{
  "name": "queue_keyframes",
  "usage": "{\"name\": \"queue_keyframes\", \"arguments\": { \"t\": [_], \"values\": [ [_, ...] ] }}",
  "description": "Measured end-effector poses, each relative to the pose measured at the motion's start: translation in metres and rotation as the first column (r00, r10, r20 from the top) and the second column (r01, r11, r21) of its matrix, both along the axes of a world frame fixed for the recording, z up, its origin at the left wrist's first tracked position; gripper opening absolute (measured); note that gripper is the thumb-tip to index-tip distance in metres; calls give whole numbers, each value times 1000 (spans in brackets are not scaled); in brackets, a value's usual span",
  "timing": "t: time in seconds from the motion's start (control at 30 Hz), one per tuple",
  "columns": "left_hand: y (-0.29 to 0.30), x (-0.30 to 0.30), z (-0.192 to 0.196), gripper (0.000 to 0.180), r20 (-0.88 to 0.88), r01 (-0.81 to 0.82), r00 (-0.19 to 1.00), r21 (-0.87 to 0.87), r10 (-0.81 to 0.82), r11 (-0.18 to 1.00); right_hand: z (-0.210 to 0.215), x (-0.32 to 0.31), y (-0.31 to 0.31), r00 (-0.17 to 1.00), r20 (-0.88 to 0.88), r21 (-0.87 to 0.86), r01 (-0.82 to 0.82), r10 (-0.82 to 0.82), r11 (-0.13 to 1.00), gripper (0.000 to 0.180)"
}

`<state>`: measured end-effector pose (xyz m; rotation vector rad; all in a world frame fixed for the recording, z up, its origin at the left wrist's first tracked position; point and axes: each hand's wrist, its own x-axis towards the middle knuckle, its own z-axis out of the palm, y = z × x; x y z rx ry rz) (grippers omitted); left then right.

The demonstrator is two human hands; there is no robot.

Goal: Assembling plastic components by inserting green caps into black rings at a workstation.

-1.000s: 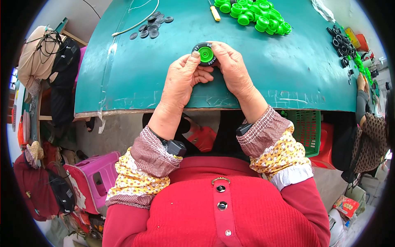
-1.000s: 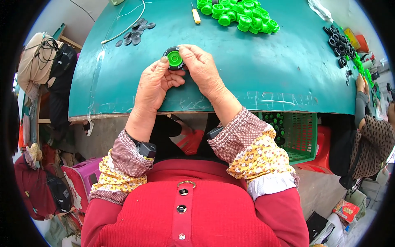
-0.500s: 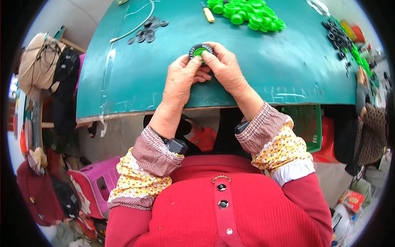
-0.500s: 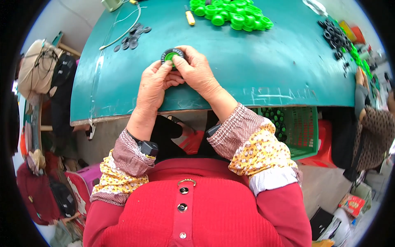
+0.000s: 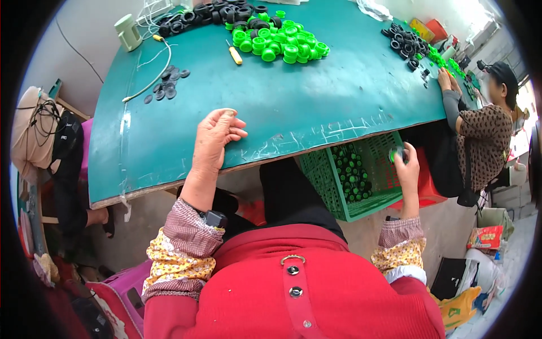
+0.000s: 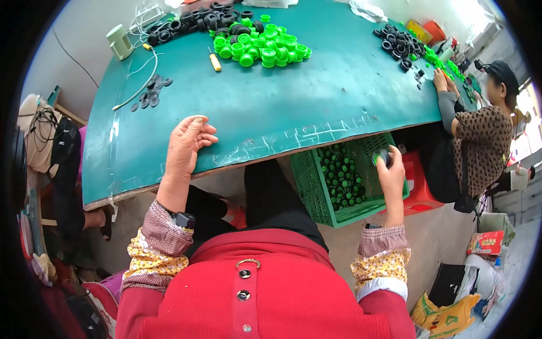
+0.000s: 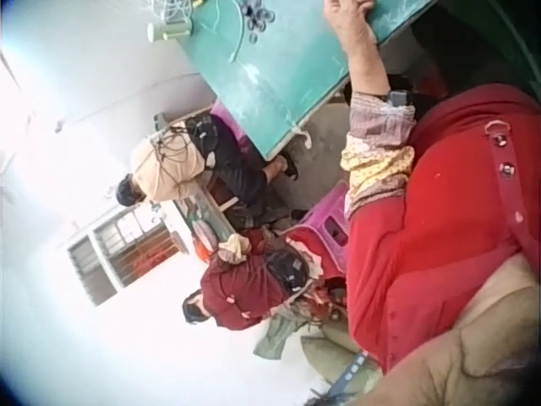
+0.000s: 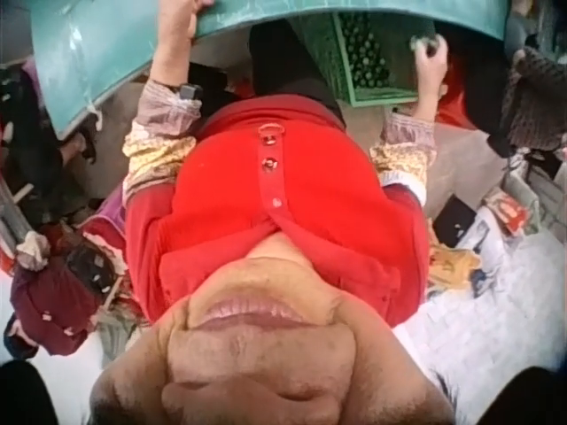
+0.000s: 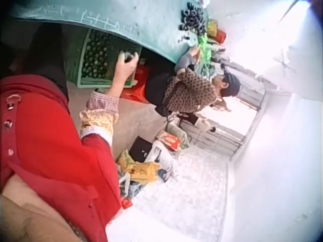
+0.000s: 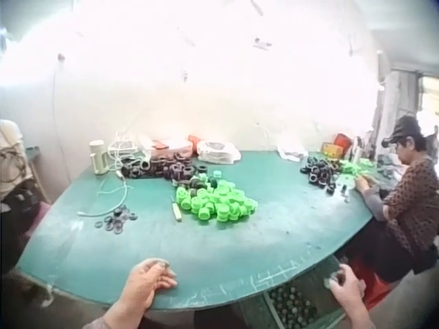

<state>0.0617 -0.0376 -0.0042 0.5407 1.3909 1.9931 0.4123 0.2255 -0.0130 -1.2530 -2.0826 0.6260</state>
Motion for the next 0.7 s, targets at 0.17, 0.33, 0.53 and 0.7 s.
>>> {"name": "queue_keyframes", "arguments": {
  "t": [0.17,0.33,0.53,0.7],
  "values": [
    [1,-1,5,19,6,57,998,-90,-57,994,5,-4,-1,1000,18,386,-17,10,923,36],
    [3,-6,5,20,-26,117,992,-202,-125,972,36,-98,-26,922,-225,49,-312,315,949,19],
    [2,-6,12,21,-21,170,983,-248,-181,954,53,-228,-22,759,-139,124,-624,636,771,23],
    [5,-27,25,22,65,290,957,-308,-284,906,48,-320,-16,810,52,137,-585,584,799,28]
  ]
}}
